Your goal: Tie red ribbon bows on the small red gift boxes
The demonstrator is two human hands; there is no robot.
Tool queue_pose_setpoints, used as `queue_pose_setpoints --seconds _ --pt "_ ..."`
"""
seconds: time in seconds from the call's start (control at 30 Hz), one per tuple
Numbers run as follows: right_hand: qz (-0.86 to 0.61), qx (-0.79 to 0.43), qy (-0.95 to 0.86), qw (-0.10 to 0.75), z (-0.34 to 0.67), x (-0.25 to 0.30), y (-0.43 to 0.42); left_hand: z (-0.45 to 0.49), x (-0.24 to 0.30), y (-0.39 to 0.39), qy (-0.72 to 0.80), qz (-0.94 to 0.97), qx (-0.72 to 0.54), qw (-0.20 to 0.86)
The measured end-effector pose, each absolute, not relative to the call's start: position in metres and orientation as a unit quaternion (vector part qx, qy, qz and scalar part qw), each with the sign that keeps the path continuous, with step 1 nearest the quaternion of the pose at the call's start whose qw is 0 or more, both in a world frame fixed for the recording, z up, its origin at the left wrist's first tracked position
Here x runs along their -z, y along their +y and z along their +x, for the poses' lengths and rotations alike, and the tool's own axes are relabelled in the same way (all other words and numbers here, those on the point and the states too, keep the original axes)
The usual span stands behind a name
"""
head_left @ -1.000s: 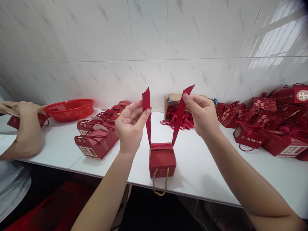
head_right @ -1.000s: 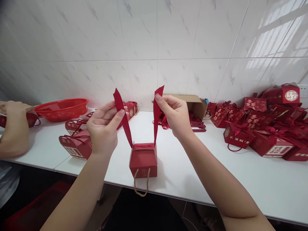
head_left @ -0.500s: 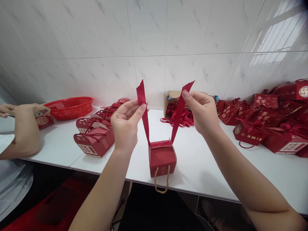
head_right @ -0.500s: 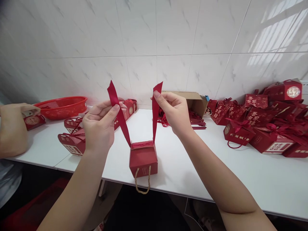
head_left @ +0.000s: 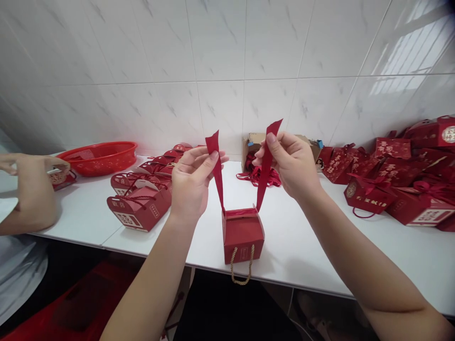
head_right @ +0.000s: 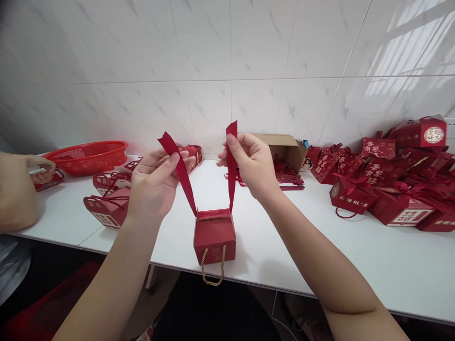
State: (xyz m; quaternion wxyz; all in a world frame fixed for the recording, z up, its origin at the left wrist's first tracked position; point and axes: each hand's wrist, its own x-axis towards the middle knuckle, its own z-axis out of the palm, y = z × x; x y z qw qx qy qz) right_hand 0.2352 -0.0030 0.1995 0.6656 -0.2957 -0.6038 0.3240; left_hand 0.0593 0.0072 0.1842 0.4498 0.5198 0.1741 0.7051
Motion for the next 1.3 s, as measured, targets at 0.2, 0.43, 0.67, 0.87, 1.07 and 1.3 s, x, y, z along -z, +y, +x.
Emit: queue_pose_setpoints --seconds 0.2,0.43,0.67,0.87,1.07,1.3 --pt "-0.293 -0.327 -0.628 0.642 0.222 -0.194 0.004 0.069 -0.189 0.006 0.191 0.578 -0.651 0.454" --pt "-0.221 -0.352 -0.690 0.592 0.215 -0.187 -0.006 0.073 -0.189 0.003 0.229 0.624 -0.625 0.409" --pt "-0.186 -0.174 -0.788 0.561 0.226 -0.180 0.002 0.062 -0.191 0.005 0.233 0.584 -0.568 0.530" --pt "-0.150 0.081 -0.846 0.505 0.239 -0.172 0.012 0.057 -0.194 0.004 0.227 0.549 -0.524 0.611" --pt "-0.129 0.137 -0.835 0.518 0.238 -0.167 0.014 0.057 -0.190 0.004 0.234 0.564 -0.537 0.583" --pt "-0.212 0.170 -0.745 0.610 0.242 -0.155 0.005 0.058 -0.178 -0.003 0.273 0.701 -0.627 0.203"
